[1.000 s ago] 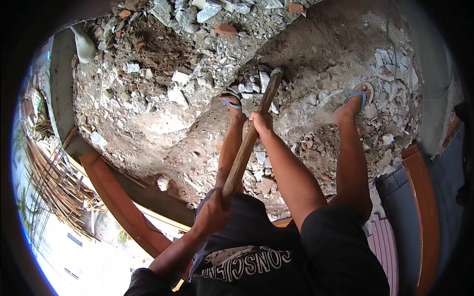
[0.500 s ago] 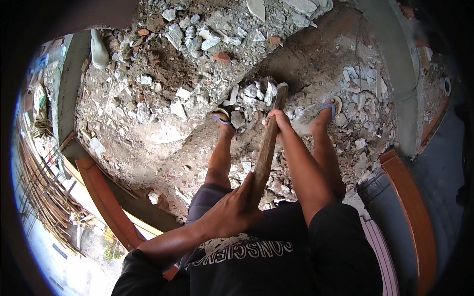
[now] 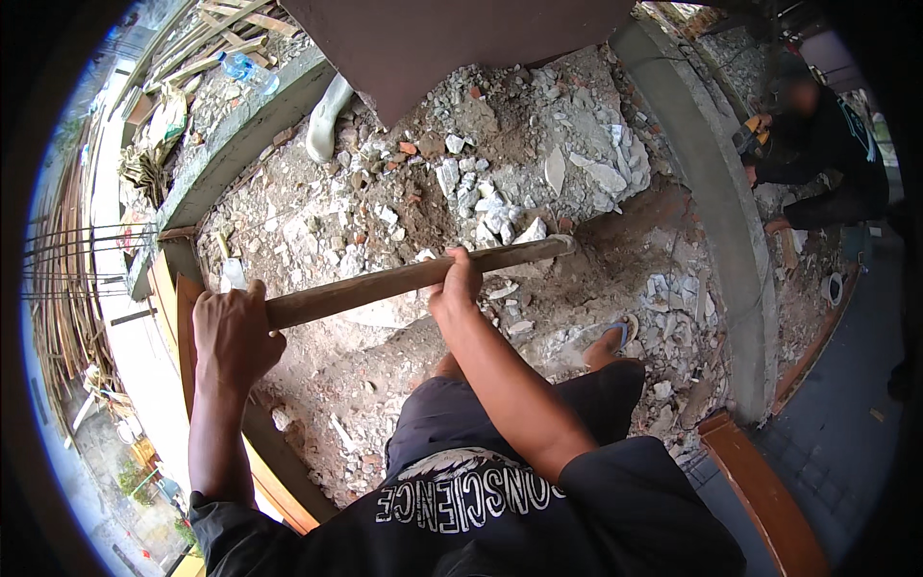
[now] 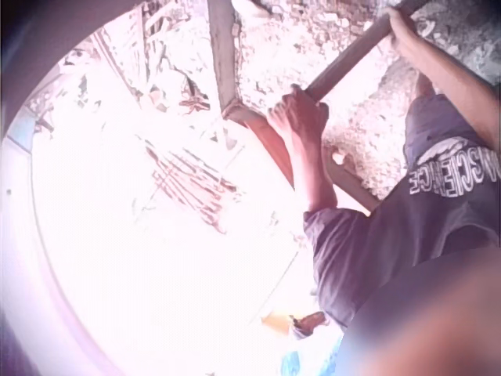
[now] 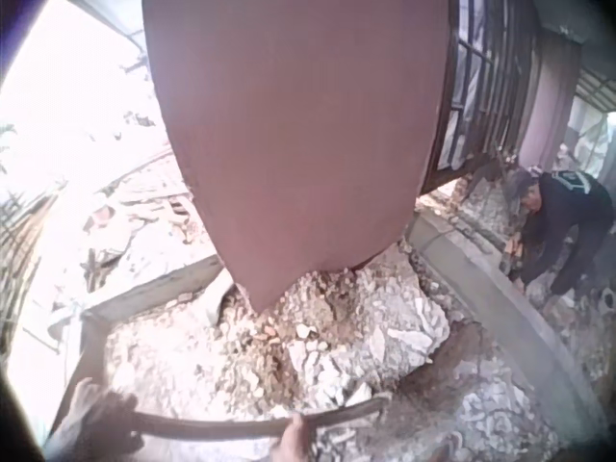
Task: The person uses a pickaxe to break up a concrete floor, repeatedly striking and prying at the surface to create a trench. The person then places a long white pipe into the trench.
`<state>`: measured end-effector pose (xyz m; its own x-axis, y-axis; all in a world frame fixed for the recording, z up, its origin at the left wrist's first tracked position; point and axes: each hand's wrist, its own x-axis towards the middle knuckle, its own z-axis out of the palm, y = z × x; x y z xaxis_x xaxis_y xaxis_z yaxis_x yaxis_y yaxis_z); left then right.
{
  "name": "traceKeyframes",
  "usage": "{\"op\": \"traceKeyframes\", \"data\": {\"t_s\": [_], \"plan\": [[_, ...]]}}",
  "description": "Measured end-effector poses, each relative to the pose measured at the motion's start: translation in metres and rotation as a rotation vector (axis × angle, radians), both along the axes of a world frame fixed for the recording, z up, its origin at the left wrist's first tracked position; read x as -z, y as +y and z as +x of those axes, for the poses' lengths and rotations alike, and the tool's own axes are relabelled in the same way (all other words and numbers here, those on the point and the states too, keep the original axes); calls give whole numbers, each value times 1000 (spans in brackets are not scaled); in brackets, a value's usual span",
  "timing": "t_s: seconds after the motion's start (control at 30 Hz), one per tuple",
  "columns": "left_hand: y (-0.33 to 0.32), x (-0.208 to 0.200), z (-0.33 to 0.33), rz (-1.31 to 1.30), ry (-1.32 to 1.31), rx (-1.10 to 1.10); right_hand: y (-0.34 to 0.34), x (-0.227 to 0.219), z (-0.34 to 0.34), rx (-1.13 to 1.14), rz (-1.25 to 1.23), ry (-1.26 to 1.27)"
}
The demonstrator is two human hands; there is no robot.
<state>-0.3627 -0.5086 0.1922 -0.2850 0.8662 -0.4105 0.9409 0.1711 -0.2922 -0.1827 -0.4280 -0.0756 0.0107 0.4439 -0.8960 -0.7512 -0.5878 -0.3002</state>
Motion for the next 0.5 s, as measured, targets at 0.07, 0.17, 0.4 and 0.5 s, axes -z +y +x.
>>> {"op": "traceKeyframes", "data": {"t_s": [0.07,0.17,0.4,0.5], "plan": [[-37,-5,-29,72,53,-202,-21,-20,-42,-109,30,351],[-103,12,-54,-168,-21,-531,-62,-29,-78,-285,26,32],[-140,154,28,-423,-861,-388,-74,28,89,-166,183,-219],[-120,204,94,-350,-1089,-198,-47,50,182,-154,8,-275]]}}
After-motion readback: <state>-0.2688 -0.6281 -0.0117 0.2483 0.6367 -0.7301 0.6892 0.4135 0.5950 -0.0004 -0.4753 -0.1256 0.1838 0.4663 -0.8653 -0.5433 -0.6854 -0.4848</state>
